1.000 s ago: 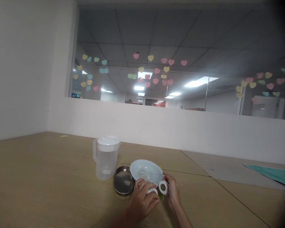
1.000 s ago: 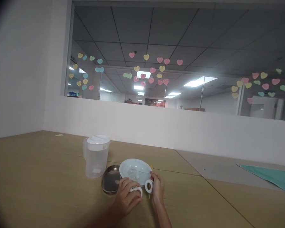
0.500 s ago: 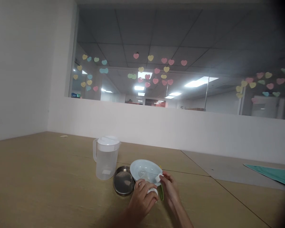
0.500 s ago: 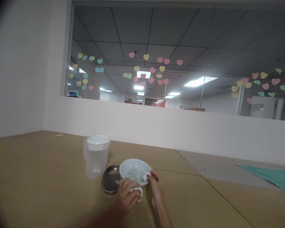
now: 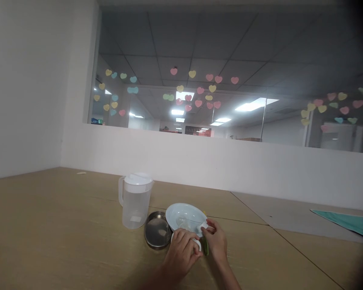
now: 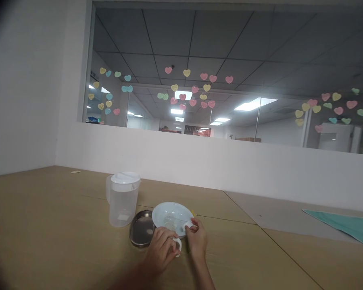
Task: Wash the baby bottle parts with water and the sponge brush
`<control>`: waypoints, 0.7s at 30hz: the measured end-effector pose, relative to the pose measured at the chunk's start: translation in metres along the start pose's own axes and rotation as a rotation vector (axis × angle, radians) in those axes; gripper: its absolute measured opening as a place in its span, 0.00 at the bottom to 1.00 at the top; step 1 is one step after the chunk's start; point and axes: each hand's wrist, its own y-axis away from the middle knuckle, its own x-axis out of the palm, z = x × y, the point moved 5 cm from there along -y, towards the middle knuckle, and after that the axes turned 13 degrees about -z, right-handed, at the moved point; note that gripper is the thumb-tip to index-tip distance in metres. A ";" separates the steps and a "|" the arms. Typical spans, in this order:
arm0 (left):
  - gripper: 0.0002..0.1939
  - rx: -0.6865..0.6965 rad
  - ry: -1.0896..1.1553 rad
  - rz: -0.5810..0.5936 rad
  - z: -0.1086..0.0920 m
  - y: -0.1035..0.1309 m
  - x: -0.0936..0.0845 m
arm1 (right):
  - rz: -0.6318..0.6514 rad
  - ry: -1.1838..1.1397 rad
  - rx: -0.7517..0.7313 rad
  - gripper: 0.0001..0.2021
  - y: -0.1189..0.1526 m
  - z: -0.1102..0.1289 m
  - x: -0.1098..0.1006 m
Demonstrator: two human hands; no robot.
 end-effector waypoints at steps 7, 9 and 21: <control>0.13 -0.010 0.034 0.028 -0.003 -0.005 -0.003 | -0.026 0.212 -0.190 0.12 0.007 0.012 0.000; 0.12 -0.006 0.022 0.049 -0.002 -0.004 -0.002 | -0.016 0.254 -0.269 0.09 0.009 0.016 0.001; 0.12 0.050 0.028 -0.040 -0.009 -0.007 -0.007 | 0.038 0.530 -0.443 0.06 0.014 0.021 0.005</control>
